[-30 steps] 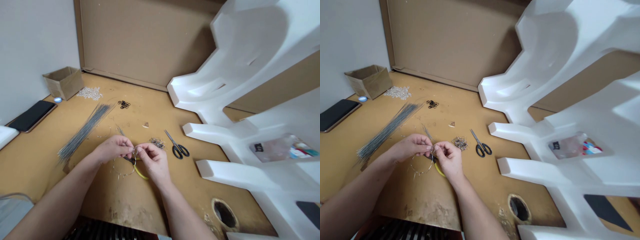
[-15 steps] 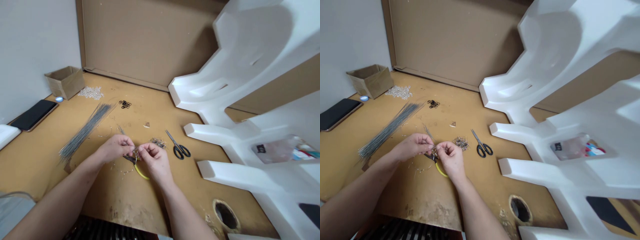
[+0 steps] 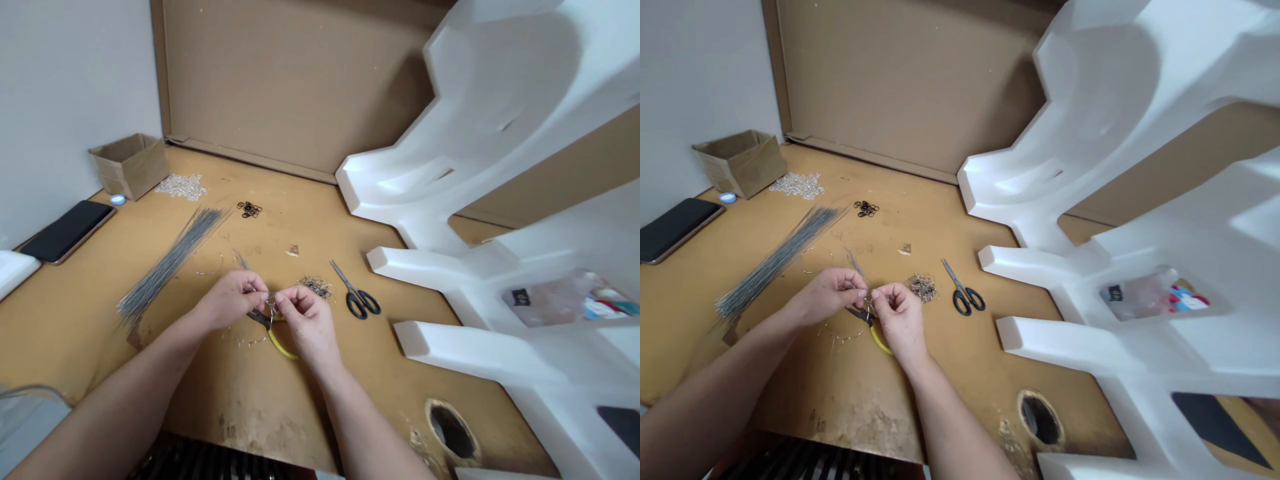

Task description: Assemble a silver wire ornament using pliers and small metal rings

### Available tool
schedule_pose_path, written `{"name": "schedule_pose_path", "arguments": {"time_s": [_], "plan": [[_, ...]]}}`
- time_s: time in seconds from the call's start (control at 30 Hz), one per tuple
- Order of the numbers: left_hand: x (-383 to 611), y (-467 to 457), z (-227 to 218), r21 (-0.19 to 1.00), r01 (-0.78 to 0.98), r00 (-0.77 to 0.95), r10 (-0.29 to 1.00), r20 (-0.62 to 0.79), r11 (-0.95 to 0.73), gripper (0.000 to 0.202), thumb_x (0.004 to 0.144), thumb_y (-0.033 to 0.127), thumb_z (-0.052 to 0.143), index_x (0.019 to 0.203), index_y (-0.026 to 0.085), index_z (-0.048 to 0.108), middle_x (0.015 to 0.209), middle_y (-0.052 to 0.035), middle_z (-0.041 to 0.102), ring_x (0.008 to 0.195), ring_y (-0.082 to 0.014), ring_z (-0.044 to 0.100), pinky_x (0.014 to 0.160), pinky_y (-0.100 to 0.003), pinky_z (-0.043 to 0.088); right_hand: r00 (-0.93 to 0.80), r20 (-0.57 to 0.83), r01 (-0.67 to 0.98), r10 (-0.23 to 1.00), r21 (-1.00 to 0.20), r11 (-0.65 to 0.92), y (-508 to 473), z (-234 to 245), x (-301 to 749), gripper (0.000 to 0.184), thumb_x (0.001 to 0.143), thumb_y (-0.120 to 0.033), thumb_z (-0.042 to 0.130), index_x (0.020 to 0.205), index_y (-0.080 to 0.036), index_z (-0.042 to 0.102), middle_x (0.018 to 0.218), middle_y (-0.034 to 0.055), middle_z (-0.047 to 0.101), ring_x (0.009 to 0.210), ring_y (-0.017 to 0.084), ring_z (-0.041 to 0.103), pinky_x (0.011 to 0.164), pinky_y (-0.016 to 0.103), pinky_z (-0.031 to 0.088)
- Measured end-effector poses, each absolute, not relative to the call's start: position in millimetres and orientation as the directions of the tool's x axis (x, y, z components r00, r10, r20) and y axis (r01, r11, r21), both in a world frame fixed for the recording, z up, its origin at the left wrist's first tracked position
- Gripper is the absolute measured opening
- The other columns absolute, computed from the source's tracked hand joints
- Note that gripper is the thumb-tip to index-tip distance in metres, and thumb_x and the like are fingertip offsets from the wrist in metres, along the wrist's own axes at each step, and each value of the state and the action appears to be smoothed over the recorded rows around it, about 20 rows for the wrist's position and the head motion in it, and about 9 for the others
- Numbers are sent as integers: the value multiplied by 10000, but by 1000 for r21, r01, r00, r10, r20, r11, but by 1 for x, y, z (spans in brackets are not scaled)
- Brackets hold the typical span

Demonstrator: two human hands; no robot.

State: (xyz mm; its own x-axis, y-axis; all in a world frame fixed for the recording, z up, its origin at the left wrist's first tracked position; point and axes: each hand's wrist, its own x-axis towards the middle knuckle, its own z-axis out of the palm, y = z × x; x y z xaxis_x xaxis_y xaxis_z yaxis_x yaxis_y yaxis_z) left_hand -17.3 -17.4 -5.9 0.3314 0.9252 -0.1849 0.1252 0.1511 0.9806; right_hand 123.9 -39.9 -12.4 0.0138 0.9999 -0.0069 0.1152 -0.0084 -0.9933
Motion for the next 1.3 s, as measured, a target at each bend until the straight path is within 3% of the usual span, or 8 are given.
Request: {"name": "schedule_pose_path", "arguments": {"time_s": [0.23,0.4,0.8,1.3], "plan": [[-19,-17,-2,968,14,401,886,-234,249,137,659,266,567,613,138,554,556,6,589,476,-70,476,539,-224,402,54,27,198,998,-980,16,-40,-11,125,224,649,-361,591,571,-172,502,485,-42,465,443,81,399,452,211,329],[-23,-15,-1,941,-65,384,878,-284,333,228,651,352,597,646,126,573,597,-22,619,518,-93,528,602,-261,430,67,55,201,996,-979,41,-39,-8,129,221,650,-365,592,578,-171,511,502,-33,487,457,88,421,465,216,346],[-30,-15,2,934,-121,373,887,-272,337,210,566,261,687,656,124,555,586,-16,637,557,-106,574,636,-268,444,41,-8,105,999,-994,-12,-38,0,129,208,647,-336,598,580,-168,495,479,-46,475,435,70,394,447,202,318],[-25,-16,5,948,-148,328,919,-221,281,124,632,181,607,597,134,497,493,11,598,441,-73,521,519,-215,408,22,24,133,999,-991,21,-36,1,131,203,653,-329,601,592,-164,499,467,-57,463,423,57,373,424,188,291]]}}
